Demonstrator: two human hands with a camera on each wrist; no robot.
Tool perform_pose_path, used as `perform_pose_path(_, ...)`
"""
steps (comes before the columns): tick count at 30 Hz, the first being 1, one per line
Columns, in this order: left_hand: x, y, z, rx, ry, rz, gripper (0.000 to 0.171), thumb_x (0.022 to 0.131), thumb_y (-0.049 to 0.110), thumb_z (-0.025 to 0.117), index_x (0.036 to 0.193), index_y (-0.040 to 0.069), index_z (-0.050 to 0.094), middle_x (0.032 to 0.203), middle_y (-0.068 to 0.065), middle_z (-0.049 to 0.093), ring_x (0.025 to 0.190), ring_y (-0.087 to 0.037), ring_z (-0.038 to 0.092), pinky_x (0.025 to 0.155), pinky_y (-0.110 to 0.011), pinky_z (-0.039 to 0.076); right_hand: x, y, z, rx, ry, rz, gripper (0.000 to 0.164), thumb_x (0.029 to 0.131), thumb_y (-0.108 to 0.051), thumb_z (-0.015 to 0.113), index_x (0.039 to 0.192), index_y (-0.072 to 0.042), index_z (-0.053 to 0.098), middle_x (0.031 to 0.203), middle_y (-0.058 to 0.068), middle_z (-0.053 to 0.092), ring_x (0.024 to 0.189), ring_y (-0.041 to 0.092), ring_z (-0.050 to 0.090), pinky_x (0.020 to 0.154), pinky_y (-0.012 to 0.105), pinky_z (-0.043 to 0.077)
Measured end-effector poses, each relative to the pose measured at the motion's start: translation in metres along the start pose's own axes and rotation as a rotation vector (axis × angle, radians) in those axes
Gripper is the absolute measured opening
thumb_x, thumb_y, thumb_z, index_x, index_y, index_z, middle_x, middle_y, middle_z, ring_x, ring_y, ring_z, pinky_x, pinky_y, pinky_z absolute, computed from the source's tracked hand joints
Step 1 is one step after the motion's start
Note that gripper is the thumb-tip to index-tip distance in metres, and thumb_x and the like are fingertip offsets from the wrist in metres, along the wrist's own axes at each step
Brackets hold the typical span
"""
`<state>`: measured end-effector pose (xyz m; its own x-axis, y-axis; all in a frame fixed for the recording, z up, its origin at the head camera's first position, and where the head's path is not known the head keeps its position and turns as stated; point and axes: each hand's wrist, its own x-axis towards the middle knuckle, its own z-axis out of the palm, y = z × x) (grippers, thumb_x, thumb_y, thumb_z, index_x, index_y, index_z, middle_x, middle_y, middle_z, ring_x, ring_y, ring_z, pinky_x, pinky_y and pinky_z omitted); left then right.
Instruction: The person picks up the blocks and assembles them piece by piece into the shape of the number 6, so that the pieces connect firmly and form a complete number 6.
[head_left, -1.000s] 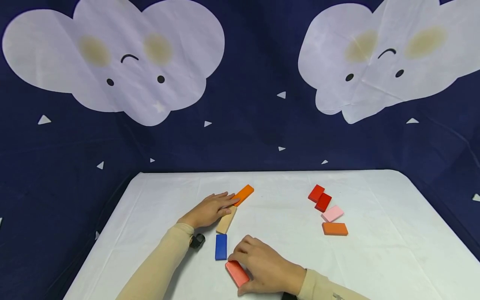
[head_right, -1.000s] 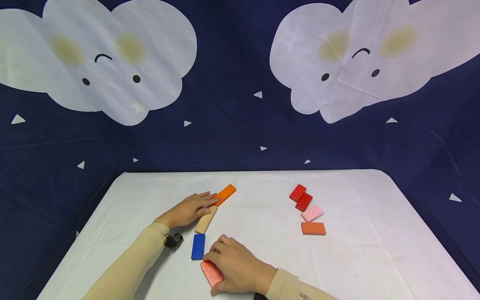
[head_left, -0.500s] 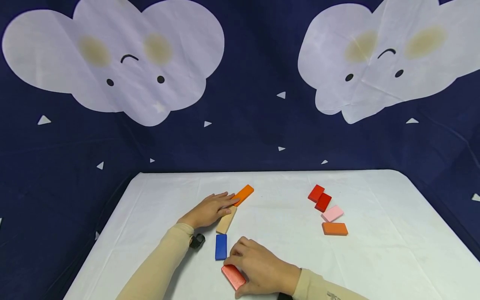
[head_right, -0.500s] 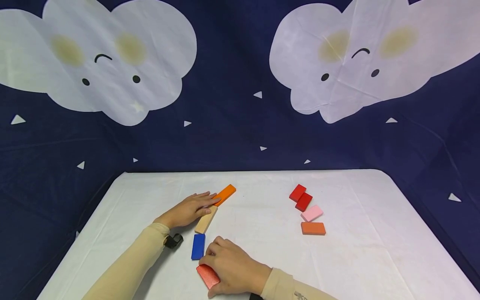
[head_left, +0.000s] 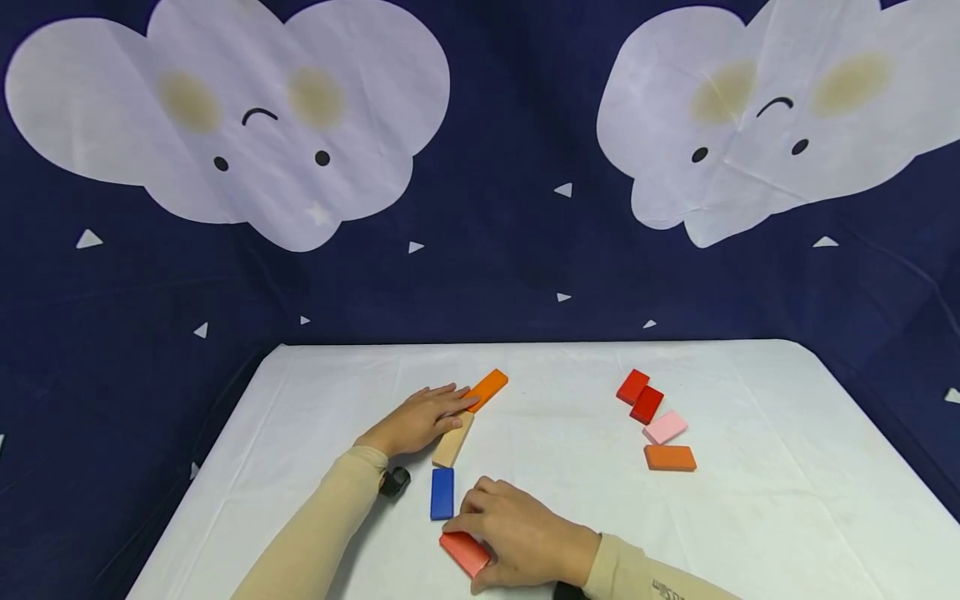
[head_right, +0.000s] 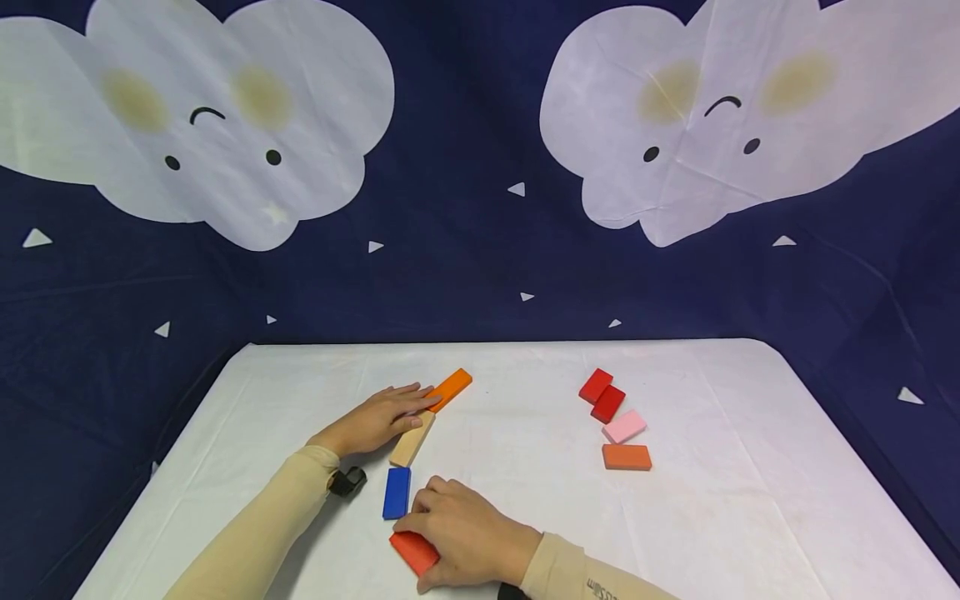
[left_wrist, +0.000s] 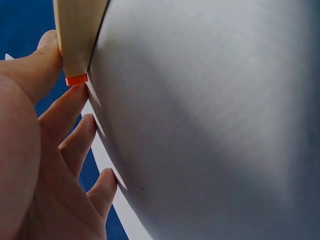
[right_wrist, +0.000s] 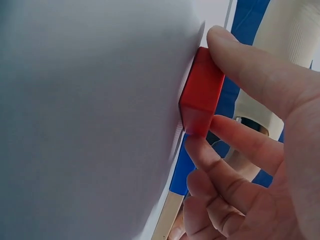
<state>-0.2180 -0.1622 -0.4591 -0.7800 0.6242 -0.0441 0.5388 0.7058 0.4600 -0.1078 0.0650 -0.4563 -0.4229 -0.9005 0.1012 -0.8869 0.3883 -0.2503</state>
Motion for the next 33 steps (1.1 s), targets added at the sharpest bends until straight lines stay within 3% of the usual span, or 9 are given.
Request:
perform_pose_path(25,0.001,0.002,-0.001,-0.006,0.001,0.01,0.049,0.106,0.032,0.05,0.153,0.02,0.045,0.158,-0.007,0.04,0.149,-0.032,0.03,0.119,-0.06,0.019,-0.004,0.009,-0.002,0.068,-0.015,0.03,0.062,0.079,-0.05,0.084,0.132,-0.024,0.066,0.112,-0.013,0.063,0.107,0.004,0.051,0.094,0.021,0.045)
perform_pose_path(33,0.0,0.003,-0.001,-0.004,0.001,0.006,0.049,0.106,0.032,0.051,0.153,0.019,0.046,0.158,-0.008,0.04,0.149,-0.032,0.03,0.119,-0.06,0.019,-0.016,0.011,-0.013,0.134,0.061,0.093,0.063,0.081,-0.05,0.082,0.134,-0.022,0.064,0.12,-0.011,0.062,0.112,0.005,0.052,0.098,0.027,0.047)
